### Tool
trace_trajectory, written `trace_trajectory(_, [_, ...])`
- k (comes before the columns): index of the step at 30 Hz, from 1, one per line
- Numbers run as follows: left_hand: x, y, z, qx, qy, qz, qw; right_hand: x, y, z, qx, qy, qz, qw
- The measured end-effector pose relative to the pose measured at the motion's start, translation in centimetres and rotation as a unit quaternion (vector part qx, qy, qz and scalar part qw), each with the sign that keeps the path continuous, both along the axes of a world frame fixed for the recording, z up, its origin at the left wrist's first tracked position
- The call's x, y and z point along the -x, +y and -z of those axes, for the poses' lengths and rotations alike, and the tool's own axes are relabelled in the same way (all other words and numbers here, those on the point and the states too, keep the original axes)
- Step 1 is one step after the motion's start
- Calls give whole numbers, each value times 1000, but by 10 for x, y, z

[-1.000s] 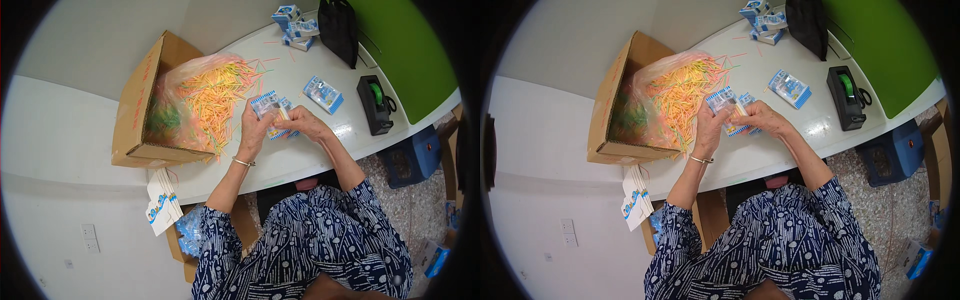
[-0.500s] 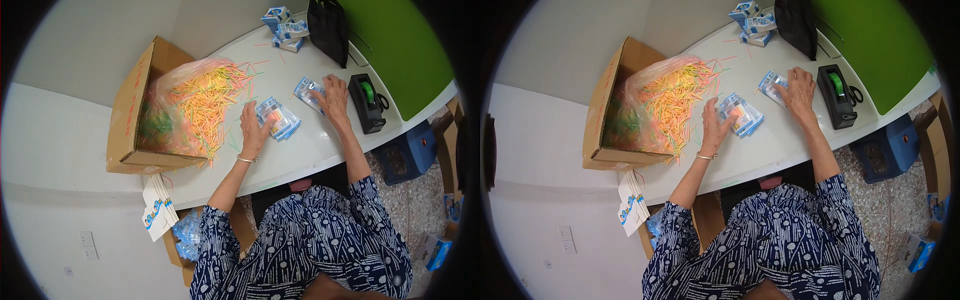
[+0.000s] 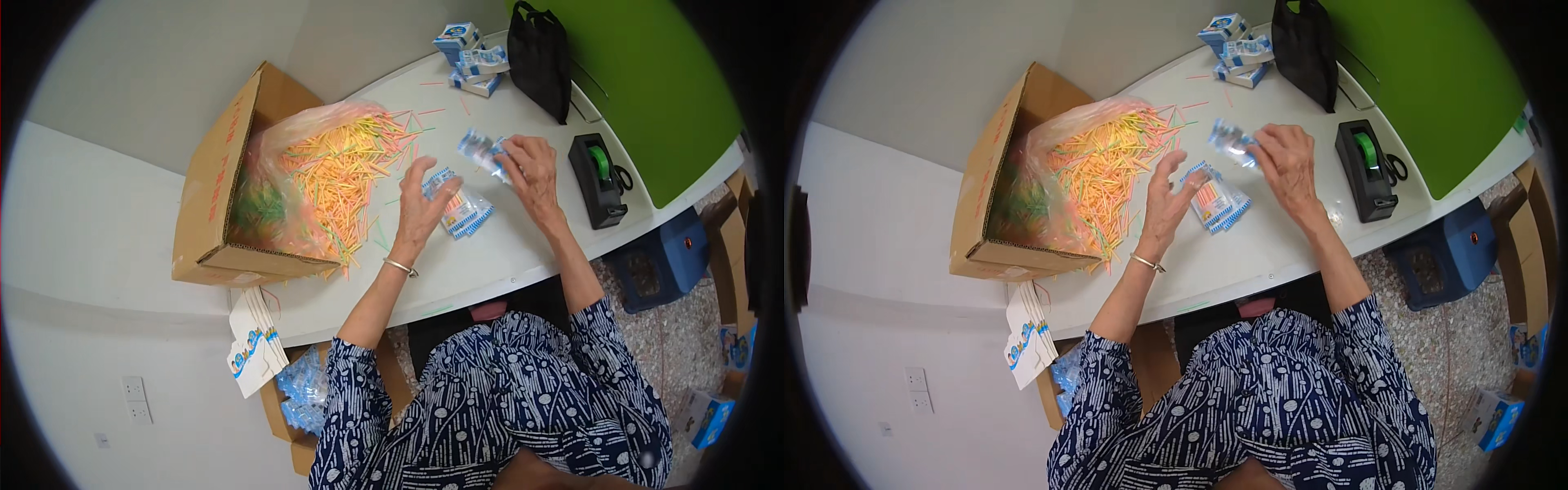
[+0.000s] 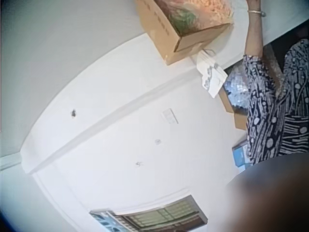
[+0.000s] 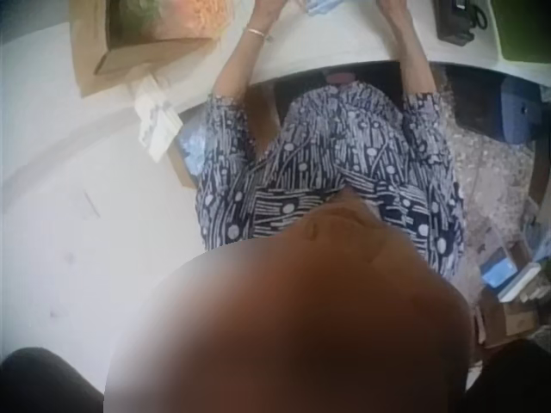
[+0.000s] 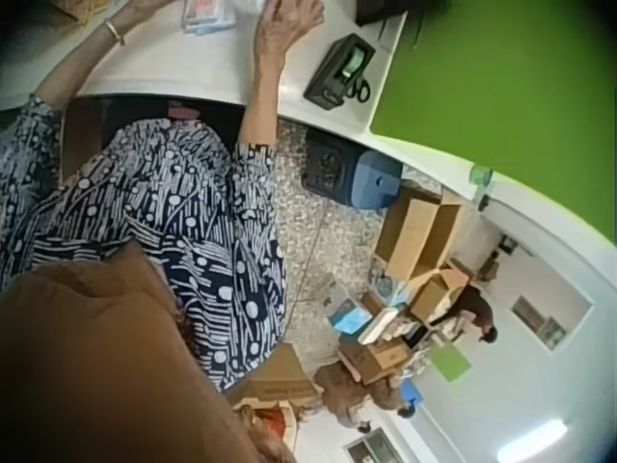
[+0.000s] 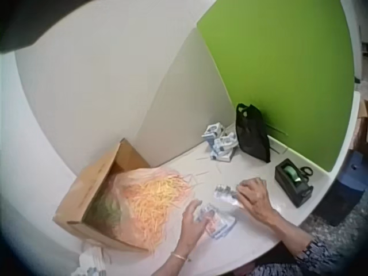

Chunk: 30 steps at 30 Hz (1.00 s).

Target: Packaging thin colorful sticks into clear plastic bags at a workstation.

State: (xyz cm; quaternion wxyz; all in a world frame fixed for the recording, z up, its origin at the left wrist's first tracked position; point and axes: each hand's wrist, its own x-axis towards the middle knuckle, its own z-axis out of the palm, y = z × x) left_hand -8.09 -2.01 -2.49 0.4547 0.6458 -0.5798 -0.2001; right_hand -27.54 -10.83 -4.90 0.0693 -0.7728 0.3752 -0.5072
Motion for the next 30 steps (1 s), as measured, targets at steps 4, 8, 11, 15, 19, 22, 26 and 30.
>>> trace_trajectory(4, [1,-2,-22,-40,178,75,980,-18,26,-9,-9,-26,-125,992])
trace_trajectory(8, [-12,16,-18,-35,142,85,986,-27,40,-15,-144,-67,-223,962])
trace_trajectory(11, [-17,32,-21,-16,29,51,998,-32,45,-18,-304,-92,-292,902])
trace_trajectory(15, [-26,46,-25,20,-103,34,994,-41,53,-25,-361,-93,-335,865])
trace_trajectory(19, [-35,53,-25,37,-141,33,989,-54,57,-14,-373,-111,-346,853])
trace_trajectory(22, [-43,54,-27,5,-148,32,988,-61,58,-10,-366,-97,-357,854])
trace_trajectory(26, [-63,37,-23,-62,-202,61,975,-66,50,-5,-359,-83,-358,858])
trace_trajectory(30, [-109,-18,-17,28,-237,75,968,-68,38,12,-366,-117,-310,869])
